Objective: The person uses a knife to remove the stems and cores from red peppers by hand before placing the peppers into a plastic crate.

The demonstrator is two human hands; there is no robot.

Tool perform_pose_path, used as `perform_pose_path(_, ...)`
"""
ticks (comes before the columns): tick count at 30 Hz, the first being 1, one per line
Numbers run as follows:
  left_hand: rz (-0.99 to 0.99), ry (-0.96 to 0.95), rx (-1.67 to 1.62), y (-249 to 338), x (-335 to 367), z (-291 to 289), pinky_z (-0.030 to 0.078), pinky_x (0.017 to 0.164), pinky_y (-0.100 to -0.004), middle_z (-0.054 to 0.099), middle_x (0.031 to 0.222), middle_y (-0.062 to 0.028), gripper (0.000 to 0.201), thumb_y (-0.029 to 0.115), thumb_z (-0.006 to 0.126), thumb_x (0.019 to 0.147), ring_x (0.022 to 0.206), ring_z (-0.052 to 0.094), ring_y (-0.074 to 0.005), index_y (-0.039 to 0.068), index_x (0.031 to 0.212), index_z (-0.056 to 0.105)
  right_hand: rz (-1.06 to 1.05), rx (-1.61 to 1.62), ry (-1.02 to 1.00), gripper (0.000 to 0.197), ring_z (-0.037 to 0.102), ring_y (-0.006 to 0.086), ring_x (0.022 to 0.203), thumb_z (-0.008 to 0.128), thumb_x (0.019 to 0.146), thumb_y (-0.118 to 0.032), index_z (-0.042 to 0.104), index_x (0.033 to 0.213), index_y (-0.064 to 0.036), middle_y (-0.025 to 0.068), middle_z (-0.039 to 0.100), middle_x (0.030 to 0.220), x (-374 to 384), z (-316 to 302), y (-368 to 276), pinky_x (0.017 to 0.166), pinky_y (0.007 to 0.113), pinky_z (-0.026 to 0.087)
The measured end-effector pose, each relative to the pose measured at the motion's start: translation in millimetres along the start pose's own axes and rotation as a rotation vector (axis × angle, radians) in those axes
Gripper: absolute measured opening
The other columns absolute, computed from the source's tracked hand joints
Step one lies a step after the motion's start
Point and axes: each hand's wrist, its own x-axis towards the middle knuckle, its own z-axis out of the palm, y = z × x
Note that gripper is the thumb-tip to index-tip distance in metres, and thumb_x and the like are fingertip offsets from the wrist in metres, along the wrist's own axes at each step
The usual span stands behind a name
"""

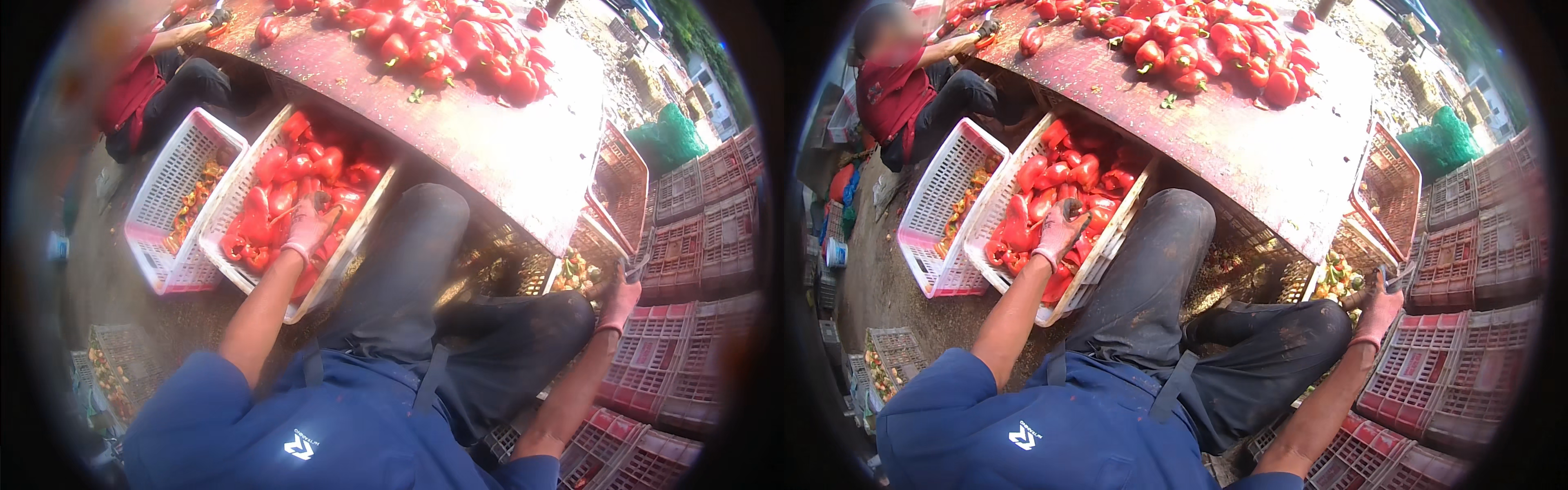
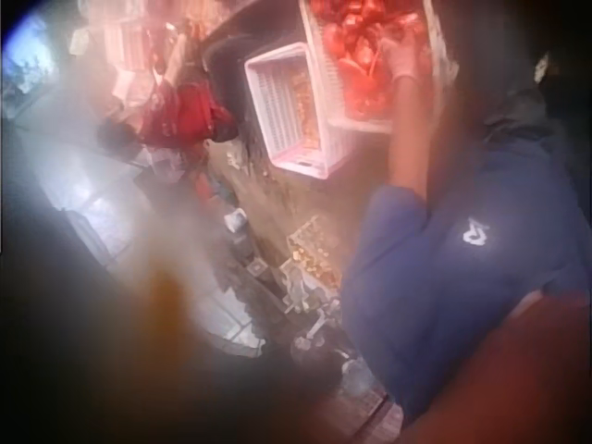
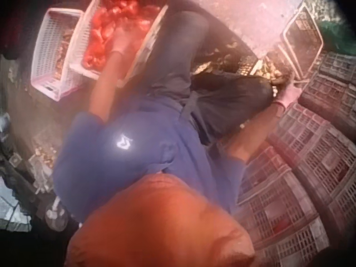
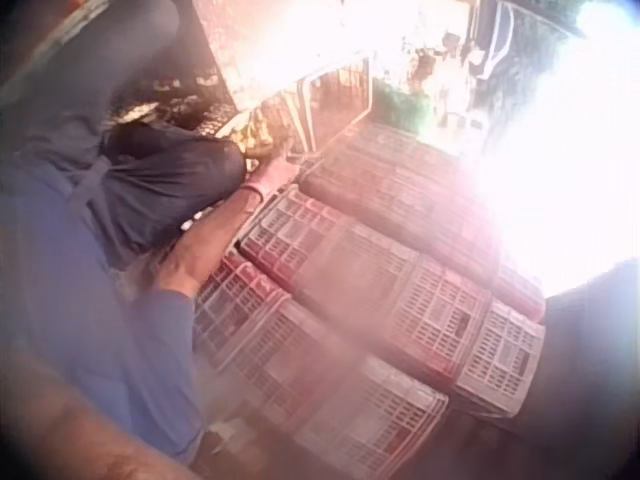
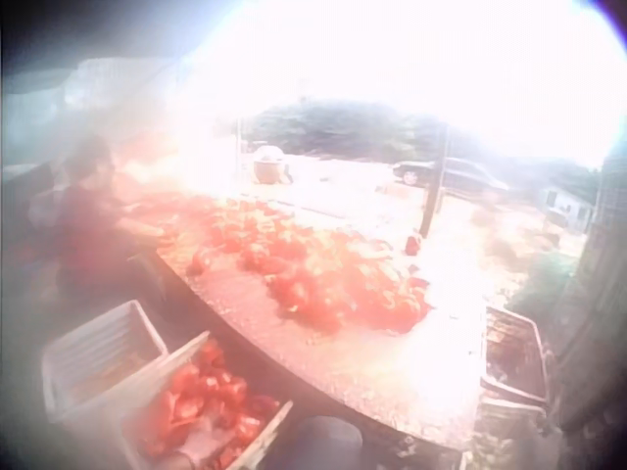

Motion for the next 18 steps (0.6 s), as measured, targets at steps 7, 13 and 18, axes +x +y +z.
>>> perform_pose_path(7, 0.117, -0.059, -0.269, 70, 39, 19, 0.055, 0.088, -0.0322, 0.068, 0.108, -0.0103, 0.037, 0.013, 0.08, 0.086, 0.1, 0.066, -0.0181, -0.001, 0.114, 0.062, 0.188, 0.318, -0.287, 0.033, 0.061, 0.0191, 0.05, 0.071, 0.095, -0.028, 0.064, 0.113, -0.0007, 0.0137, 0.07, 0.087, -43, 12, -37, 0.044, 0.032, 0.051)
perform_pose_path(13, 0.354, 0.037, 0.173, 149, 104, 56, 0.052, 0.096, -0.0393, 0.068, 0.114, -0.0184, 0.054, 0.033, 0.081, 0.08, 0.108, 0.065, -0.0332, 0.001, 0.12, 0.063, 0.115, 0.292, -0.523, 0.033, 0.059, 0.0125, 0.052, 0.067, 0.097, -0.026, 0.066, 0.118, -0.0006, 0.0084, 0.071, 0.087, -60, 74, -102, 0.046, 0.026, 0.047)
perform_pose_path(18, 0.616, 0.099, 0.741, 222, 150, 109, 0.036, 0.114, -0.0471, 0.045, 0.15, -0.0201, 0.068, 0.036, 0.072, 0.086, 0.138, 0.045, -0.0345, 0.009, 0.144, 0.05, 0.114, 0.395, -0.606, 0.024, 0.062, 0.011, 0.063, 0.069, 0.096, -0.014, 0.065, 0.115, -0.0004, 0.0072, 0.07, 0.091, -52, 132, -102, 0.052, 0.025, 0.049)
